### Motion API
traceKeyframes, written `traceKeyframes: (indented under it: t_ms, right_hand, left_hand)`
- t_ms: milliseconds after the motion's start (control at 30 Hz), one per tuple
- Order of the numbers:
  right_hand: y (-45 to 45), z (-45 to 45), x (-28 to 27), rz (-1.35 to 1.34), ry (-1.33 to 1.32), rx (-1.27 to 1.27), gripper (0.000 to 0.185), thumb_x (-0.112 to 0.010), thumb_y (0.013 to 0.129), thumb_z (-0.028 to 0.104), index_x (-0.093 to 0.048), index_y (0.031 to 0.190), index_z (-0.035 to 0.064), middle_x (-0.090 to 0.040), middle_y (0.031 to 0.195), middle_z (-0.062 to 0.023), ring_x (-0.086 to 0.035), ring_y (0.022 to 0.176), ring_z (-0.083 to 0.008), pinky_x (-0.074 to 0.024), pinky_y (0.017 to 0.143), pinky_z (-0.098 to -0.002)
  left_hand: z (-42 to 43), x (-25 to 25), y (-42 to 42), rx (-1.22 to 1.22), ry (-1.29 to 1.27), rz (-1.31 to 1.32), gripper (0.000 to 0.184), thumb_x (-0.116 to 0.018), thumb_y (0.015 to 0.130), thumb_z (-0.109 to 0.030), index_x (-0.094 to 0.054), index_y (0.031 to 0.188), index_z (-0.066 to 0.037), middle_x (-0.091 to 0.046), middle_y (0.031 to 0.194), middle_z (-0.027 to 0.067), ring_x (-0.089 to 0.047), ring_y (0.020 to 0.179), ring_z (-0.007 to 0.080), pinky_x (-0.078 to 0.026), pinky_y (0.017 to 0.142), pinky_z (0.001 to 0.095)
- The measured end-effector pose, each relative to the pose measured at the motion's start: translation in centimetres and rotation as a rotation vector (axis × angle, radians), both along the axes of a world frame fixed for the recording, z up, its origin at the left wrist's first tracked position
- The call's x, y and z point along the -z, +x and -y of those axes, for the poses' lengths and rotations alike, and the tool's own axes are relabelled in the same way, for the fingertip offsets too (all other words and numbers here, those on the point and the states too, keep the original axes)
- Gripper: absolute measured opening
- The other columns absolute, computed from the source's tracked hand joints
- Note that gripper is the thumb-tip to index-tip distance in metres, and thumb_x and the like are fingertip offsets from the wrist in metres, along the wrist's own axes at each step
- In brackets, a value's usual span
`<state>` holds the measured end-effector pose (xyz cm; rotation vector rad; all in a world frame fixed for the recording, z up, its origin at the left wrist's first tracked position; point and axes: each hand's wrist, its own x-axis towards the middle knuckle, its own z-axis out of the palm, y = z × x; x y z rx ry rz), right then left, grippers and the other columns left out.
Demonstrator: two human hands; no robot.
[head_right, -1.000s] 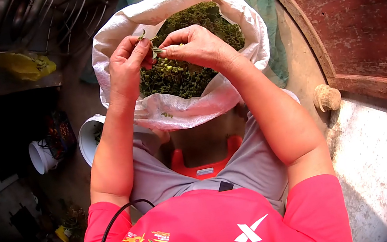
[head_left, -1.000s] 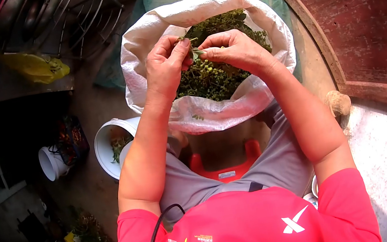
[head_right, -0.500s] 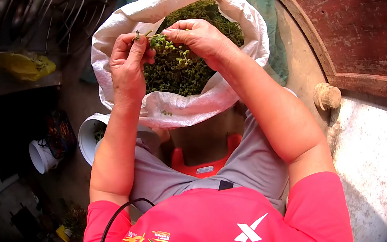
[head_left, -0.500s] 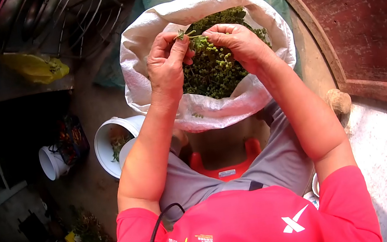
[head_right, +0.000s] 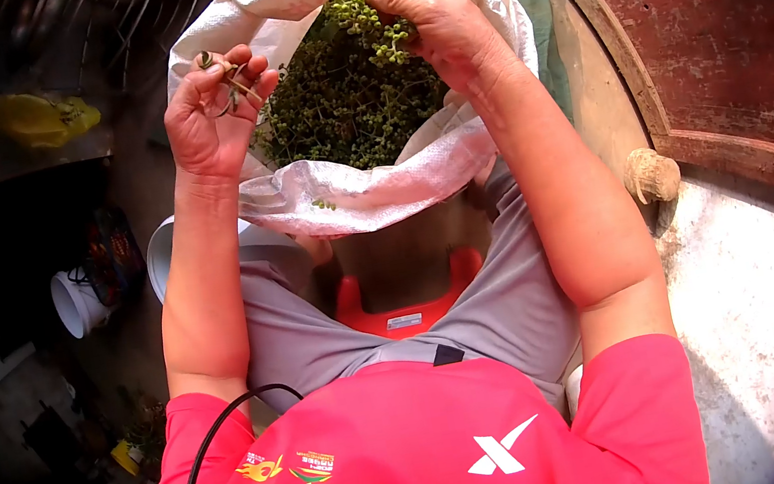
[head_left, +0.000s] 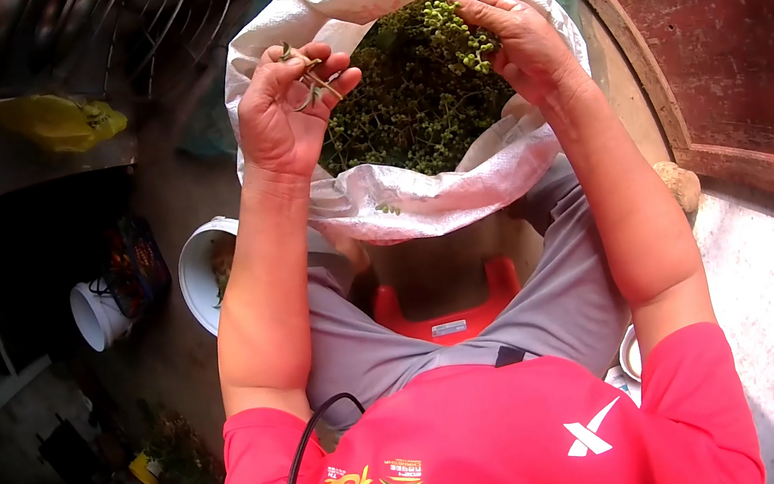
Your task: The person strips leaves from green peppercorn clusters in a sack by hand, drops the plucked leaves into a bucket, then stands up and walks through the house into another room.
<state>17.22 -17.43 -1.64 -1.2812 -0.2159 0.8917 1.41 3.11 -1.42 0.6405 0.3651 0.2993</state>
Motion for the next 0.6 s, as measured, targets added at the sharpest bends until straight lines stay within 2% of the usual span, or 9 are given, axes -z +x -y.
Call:
traceKeyframes:
  t_ms: [67, 133, 200, 267, 300, 333, 433, 533, 600]
  right_hand:
    - [-0.3, -0.2, 0.0, -0.055, 0.069, -0.006, 0.020, -0.062, 0.090, 0.024, -0.063, 0.105, 0.0115, -0.064, 0.092, 0.0037, -0.059, 0.084, -0.0053, -0.0470, 0.069, -0.0212]
    - [-0.6, -0.1, -0.1, -0.110, 0.139, -0.004, 0.017, -0.063, 0.090, 0.024, -0.063, 0.102, 0.0124, -0.064, 0.091, 0.0037, -0.059, 0.082, -0.0052, -0.0458, 0.068, -0.0213]
    - [-0.7, 0.0, -0.4, -0.146, 0.189, 0.018, 0.017, -0.062, 0.091, 0.022, -0.063, 0.104, 0.0116, -0.065, 0.095, 0.0028, -0.060, 0.086, -0.0065, -0.0477, 0.071, -0.0216]
    - [-0.3, 0.2, 0.0, -0.145, 0.183, 0.014, 0.019, -0.063, 0.090, 0.022, -0.062, 0.105, 0.0096, -0.065, 0.096, 0.0010, -0.062, 0.087, -0.0081, -0.0504, 0.073, -0.0233]
    - [-0.3, 0.2, 0.1, -0.168, 0.219, 0.008, 0.019, -0.062, 0.090, 0.021, -0.062, 0.105, 0.0084, -0.065, 0.096, 0.0001, -0.062, 0.087, -0.0089, -0.0515, 0.074, -0.0240]
    - [-0.2, 0.2, 0.2, -0.190, 0.255, 0.003, 0.020, -0.062, 0.090, 0.020, -0.062, 0.105, 0.0073, -0.065, 0.095, -0.0008, -0.063, 0.087, -0.0097, -0.0527, 0.076, -0.0248]
    - [0.0, 0.2, 0.6, -0.210, 0.281, -0.043, 0.020, -0.062, 0.090, 0.019, -0.062, 0.104, 0.0054, -0.066, 0.095, -0.0023, -0.064, 0.087, -0.0105, -0.0536, 0.076, -0.0255]
    - [-0.4, 0.0, 0.6, -0.209, 0.263, -0.052, 0.019, -0.062, 0.090, 0.018, -0.062, 0.103, 0.0048, -0.066, 0.095, -0.0025, -0.064, 0.087, -0.0106, -0.0536, 0.077, -0.0252]
    - [-0.7, -0.2, 0.4, -0.203, 0.227, -0.030, 0.018, -0.063, 0.089, 0.020, -0.063, 0.103, 0.0072, -0.066, 0.094, -0.0009, -0.063, 0.085, -0.0087, -0.0519, 0.073, -0.0239]
  left_hand:
    - [0.6, 0.4, 0.1, 0.108, -0.018, -0.022, 0.010, -0.050, 0.083, -0.004, -0.053, 0.092, -0.005, -0.064, 0.091, 0.0140, -0.066, 0.081, 0.0275, -0.057, 0.076, 0.0451]
    - [1.1, 1.2, 0.2, 0.310, 0.054, -0.151, 0.012, -0.050, 0.084, -0.009, -0.056, 0.094, -0.004, -0.061, 0.097, 0.0119, -0.062, 0.077, 0.0230, -0.055, 0.066, 0.0348]
    - [2.3, 1.6, 0.8, 0.377, 0.151, -0.231, 0.014, -0.051, 0.084, -0.010, -0.055, 0.096, -0.005, -0.061, 0.089, 0.0106, -0.060, 0.072, 0.0189, -0.050, 0.058, 0.0289]
    - [3.9, 2.0, 1.7, 0.558, 0.847, -0.582, 0.019, -0.053, 0.083, -0.014, -0.056, 0.099, -0.003, -0.062, 0.082, 0.0079, -0.058, 0.070, 0.0168, -0.048, 0.061, 0.0275]
    - [4.7, 3.8, 1.7, 0.460, 1.267, -0.486, 0.025, -0.056, 0.080, -0.016, -0.058, 0.102, -0.004, -0.063, 0.077, 0.0076, -0.058, 0.069, 0.0166, -0.048, 0.066, 0.0283]
    - [5.8, 3.3, 1.7, 0.447, 1.490, -0.501, 0.028, -0.059, 0.079, -0.018, -0.060, 0.104, -0.007, -0.064, 0.081, 0.0112, -0.061, 0.072, 0.0226, -0.049, 0.073, 0.0326]
    - [8.5, 3.8, 2.0, 0.494, 1.789, -0.511, 0.036, -0.066, 0.078, -0.026, -0.058, 0.109, -0.010, -0.061, 0.092, 0.0148, -0.062, 0.083, 0.0352, -0.049, 0.074, 0.0433]
    - [10.2, 4.6, 2.6, 0.612, 1.919, -0.593, 0.034, -0.067, 0.076, -0.026, -0.059, 0.107, -0.013, -0.060, 0.093, 0.0157, -0.062, 0.088, 0.0349, -0.049, 0.074, 0.0452]
    - [9.9, 5.5, 2.6, 0.594, 1.858, -0.529, 0.031, -0.067, 0.075, -0.025, -0.061, 0.102, -0.010, -0.062, 0.092, 0.0153, -0.063, 0.086, 0.0353, -0.050, 0.073, 0.0452]
